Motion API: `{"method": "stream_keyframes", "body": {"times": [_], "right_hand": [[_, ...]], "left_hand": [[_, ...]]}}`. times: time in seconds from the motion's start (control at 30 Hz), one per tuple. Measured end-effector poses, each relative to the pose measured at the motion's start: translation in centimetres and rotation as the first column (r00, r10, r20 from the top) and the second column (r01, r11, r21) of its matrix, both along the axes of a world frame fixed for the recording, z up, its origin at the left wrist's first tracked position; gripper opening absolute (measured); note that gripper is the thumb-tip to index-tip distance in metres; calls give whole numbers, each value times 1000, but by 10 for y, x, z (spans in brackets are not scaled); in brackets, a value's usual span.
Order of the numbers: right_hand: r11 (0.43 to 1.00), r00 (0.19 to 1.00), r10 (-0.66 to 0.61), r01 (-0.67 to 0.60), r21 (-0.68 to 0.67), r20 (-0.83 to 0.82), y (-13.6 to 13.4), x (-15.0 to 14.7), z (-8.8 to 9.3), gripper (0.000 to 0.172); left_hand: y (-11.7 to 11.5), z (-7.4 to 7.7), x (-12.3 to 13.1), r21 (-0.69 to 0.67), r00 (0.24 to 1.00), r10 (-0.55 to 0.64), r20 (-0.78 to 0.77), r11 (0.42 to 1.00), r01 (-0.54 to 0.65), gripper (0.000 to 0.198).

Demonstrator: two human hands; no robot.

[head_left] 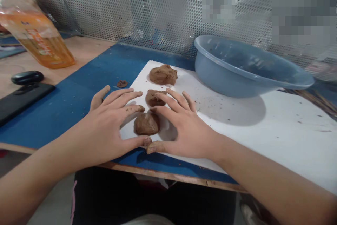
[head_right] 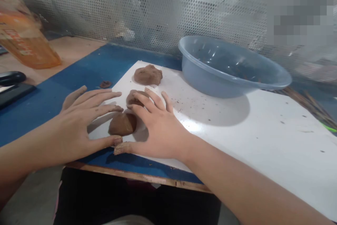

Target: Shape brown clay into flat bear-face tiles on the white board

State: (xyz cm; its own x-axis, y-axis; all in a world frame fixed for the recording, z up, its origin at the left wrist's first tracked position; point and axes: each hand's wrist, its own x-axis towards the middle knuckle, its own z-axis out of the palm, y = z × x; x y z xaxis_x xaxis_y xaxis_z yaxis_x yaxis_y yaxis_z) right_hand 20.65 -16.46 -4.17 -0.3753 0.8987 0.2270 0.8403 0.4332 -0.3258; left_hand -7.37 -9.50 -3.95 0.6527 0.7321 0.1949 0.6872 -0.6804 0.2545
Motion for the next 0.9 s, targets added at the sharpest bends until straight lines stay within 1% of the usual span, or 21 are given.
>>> {"method": "stream_keyframes", "body": {"times": [0.1, 0.17, 0.27, 0.4, 0.5, 0.6, 0.73, 0.8, 0.9], "right_hand": [[1000, 1000, 16, -15, 19, -14, -1, 0, -1, 90], [999, 1000, 8, -8, 32, -15, -1, 0, -1, 88], [999, 999, -31, 31, 38, -15, -2, -1, 0, 86], [998, 999, -36, 38, 52, -35, -3, -2, 0, 79], [996, 999, -45, 47, 72, -31, -3, -3, 0, 80], [996, 998, -51, 54, 72, -33, -3, -3, 0, 81], [995, 998, -40, 43, 86, -38, -4, -1, 0, 75], [995, 999, -33, 35, 89, -23, -4, 0, 0, 74], [994, 1000, -13, 11, 106, 22, -3, 4, 1, 76]], "left_hand": [[-2, -1, -1, 15, 1000, -20, 5, 1000, 20, 81], [-2, -2, -2, 16, 1000, -25, 16, 1000, 24, 80], [-2, -2, -4, 27, 1000, 0, 16, 1000, 0, 84], [-2, -2, -5, 36, 1000, -12, 22, 999, 12, 74], [-3, -1, -5, 37, 999, -5, 46, 999, 3, 75], [-4, -1, -5, 56, 1000, 14, 27, 998, -16, 75], [-6, -1, -7, 78, 1000, -8, 17, 997, 6, 72], [-7, 0, -8, 65, 1000, -5, 27, 998, 4, 70], [-7, 2, -9, 63, 999, 8, 43, 998, -11, 64]]}}
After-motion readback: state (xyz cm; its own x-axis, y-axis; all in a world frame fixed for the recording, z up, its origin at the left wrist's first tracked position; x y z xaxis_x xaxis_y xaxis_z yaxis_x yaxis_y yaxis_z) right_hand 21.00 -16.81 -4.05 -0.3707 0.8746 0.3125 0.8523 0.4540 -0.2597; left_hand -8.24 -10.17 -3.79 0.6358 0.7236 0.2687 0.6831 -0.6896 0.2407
